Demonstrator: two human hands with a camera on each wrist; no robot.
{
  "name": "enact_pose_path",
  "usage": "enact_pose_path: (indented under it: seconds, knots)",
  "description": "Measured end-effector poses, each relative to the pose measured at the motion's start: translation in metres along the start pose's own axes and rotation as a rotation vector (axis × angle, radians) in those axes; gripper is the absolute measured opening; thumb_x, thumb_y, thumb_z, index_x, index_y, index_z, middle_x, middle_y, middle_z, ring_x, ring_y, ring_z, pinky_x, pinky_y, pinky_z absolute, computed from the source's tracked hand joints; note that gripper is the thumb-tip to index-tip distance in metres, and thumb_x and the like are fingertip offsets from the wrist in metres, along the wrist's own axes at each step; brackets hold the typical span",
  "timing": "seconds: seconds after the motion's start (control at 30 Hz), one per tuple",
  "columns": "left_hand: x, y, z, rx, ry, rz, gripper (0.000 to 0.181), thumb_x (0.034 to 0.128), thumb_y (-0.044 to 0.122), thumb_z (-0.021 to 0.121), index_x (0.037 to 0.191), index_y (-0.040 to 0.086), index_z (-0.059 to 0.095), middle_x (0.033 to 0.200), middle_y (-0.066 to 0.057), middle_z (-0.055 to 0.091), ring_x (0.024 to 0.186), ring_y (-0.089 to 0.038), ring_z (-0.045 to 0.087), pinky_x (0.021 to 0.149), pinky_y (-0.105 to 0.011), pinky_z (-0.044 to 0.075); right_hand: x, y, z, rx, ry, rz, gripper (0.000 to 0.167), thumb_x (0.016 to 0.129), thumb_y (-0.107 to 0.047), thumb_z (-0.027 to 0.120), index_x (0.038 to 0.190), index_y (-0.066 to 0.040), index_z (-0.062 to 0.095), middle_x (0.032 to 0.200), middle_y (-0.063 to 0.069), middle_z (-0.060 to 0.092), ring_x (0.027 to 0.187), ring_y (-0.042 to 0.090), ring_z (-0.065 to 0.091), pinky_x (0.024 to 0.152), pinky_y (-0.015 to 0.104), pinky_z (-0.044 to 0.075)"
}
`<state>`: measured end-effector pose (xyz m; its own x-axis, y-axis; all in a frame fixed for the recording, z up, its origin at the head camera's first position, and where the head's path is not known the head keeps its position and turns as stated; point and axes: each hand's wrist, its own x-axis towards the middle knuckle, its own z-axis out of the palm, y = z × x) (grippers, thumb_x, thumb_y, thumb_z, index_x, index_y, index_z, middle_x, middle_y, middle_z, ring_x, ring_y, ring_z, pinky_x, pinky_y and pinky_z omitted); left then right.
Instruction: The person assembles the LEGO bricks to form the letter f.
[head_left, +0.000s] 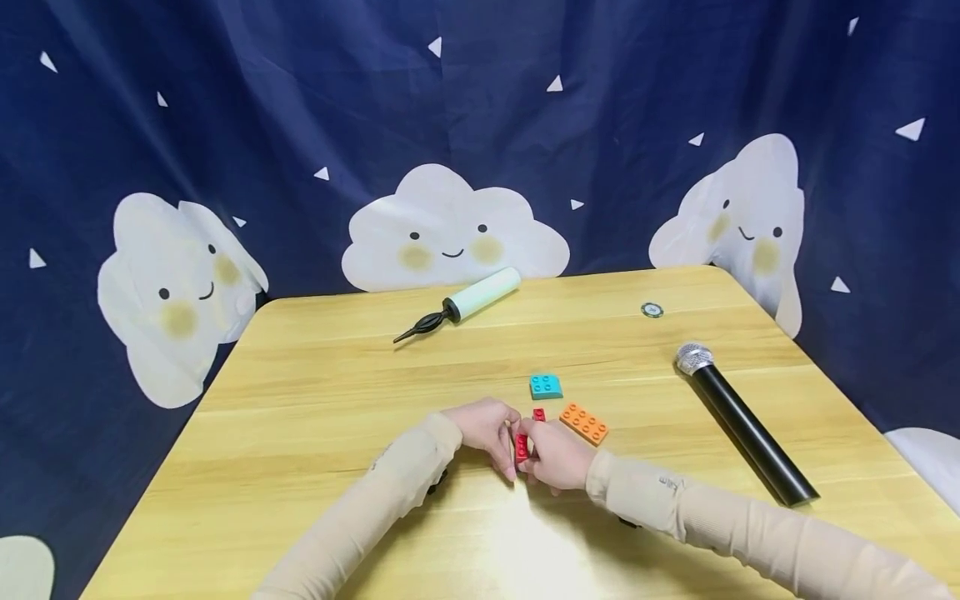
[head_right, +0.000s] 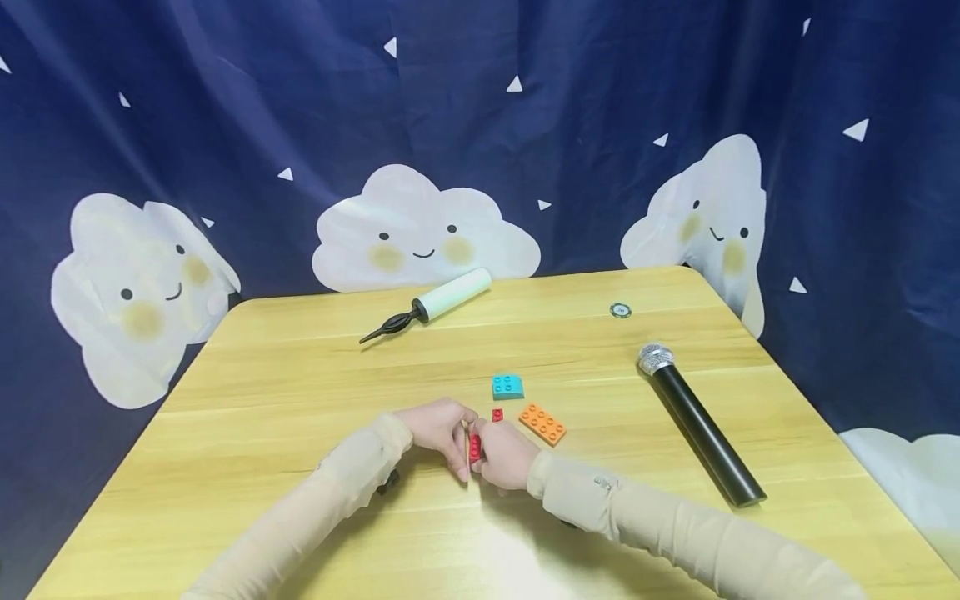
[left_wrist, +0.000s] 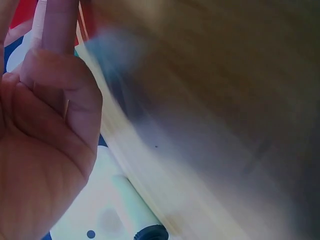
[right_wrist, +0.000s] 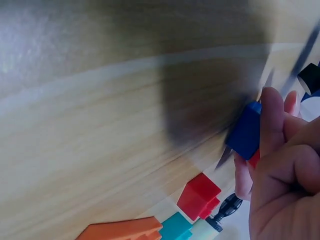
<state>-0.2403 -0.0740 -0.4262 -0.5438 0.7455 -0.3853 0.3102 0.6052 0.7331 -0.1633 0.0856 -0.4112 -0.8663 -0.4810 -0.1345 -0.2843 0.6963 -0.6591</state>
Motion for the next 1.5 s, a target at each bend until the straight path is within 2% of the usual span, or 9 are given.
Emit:
enact_pose_path:
  seconds: [0.27, 0.47, 0.67, 0.87, 0.97, 1.23, 1.37, 1.5]
  knots:
    - [-0.002, 0.004, -0.001, 0.014, 0.009, -0.006, 0.035, 0.0698, 0.009, 0.084, 0.094, 0.004, 0.059, 0.07, -0.008, 0.072, 0.058, -0.011, 0.067, 0.065, -0.019, 0.051, -0.002, 0.001, -0.001, -0.007, 0.018, -0.017, 0.018, 0.085, 0.005, 0.065, 0.1, 0.002, 0.054, 0.059, 0.002, 0.061, 0.034, 0.007, 0.048, 0.036, 0.024, 0.042]
    - [-0.005, 0.004, 0.0, 0.034, 0.066, -0.009, 0.045, 0.0688, 0.018, 0.086, 0.103, 0.006, 0.059, 0.065, -0.002, 0.07, 0.056, -0.013, 0.066, 0.066, -0.02, 0.052, 0.001, 0.006, -0.001, 0.088, 0.019, 0.038, 0.028, 0.084, 0.002, 0.067, 0.109, 0.007, 0.055, 0.059, 0.002, 0.062, 0.035, 0.007, 0.048, 0.038, 0.025, 0.045]
    - [-0.006, 0.006, 0.0, 0.192, 0.187, 0.041, 0.049, 0.0628, 0.031, 0.089, 0.099, 0.012, 0.062, 0.068, 0.009, 0.069, 0.06, -0.004, 0.064, 0.071, -0.018, 0.048, -0.005, 0.017, 0.0, 0.153, 0.057, 0.071, 0.031, 0.076, -0.011, 0.079, 0.095, -0.003, 0.056, 0.062, 0.001, 0.062, 0.036, 0.008, 0.048, 0.037, 0.027, 0.045]
    - [-0.005, 0.007, 0.002, 0.304, 0.231, 0.054, 0.037, 0.067, 0.038, 0.086, 0.091, 0.02, 0.064, 0.071, 0.015, 0.069, 0.063, 0.002, 0.061, 0.069, -0.019, 0.047, -0.015, 0.023, -0.001, 0.207, 0.038, 0.063, 0.049, 0.073, -0.006, 0.08, 0.111, 0.003, 0.051, 0.061, 0.0, 0.063, 0.035, 0.007, 0.048, 0.037, 0.026, 0.044]
    - [-0.006, 0.006, 0.003, 0.347, 0.243, 0.069, 0.031, 0.0684, 0.04, 0.084, 0.088, 0.024, 0.066, 0.073, 0.019, 0.069, 0.068, 0.004, 0.06, 0.069, -0.019, 0.046, -0.019, 0.025, -0.001, 0.223, 0.027, 0.047, 0.055, 0.075, -0.006, 0.079, 0.118, 0.006, 0.048, 0.063, -0.001, 0.064, 0.037, 0.007, 0.049, 0.038, 0.026, 0.044]
    - [-0.007, 0.004, 0.004, 0.461, 0.233, 0.115, 0.02, 0.0737, 0.034, 0.08, 0.09, 0.029, 0.068, 0.082, 0.02, 0.071, 0.075, 0.003, 0.059, 0.071, -0.021, 0.043, -0.033, 0.03, -0.006, 0.233, 0.041, 0.051, 0.053, 0.078, -0.008, 0.077, 0.121, 0.005, 0.049, 0.068, -0.001, 0.063, 0.041, 0.01, 0.051, 0.039, 0.029, 0.047]
    - [-0.006, 0.007, 0.004, 0.502, 0.232, 0.12, 0.022, 0.0747, 0.033, 0.079, 0.094, 0.029, 0.07, 0.086, 0.02, 0.071, 0.077, 0.002, 0.059, 0.072, -0.021, 0.042, -0.043, 0.037, -0.022, 0.237, 0.079, 0.085, 0.055, 0.082, -0.014, 0.073, 0.126, 0.004, 0.047, 0.069, 0.003, 0.064, 0.041, 0.011, 0.05, 0.039, 0.029, 0.046]
    - [-0.006, 0.009, 0.006, 0.505, 0.241, 0.099, 0.023, 0.0737, 0.039, 0.08, 0.093, 0.031, 0.07, 0.082, 0.024, 0.07, 0.08, 0.004, 0.058, 0.072, -0.021, 0.041, -0.05, 0.052, -0.036, 0.308, 0.135, 0.18, 0.061, 0.087, -0.017, 0.068, 0.137, 0.003, 0.039, 0.07, 0.008, 0.068, 0.04, 0.009, 0.046, 0.038, 0.025, 0.043]
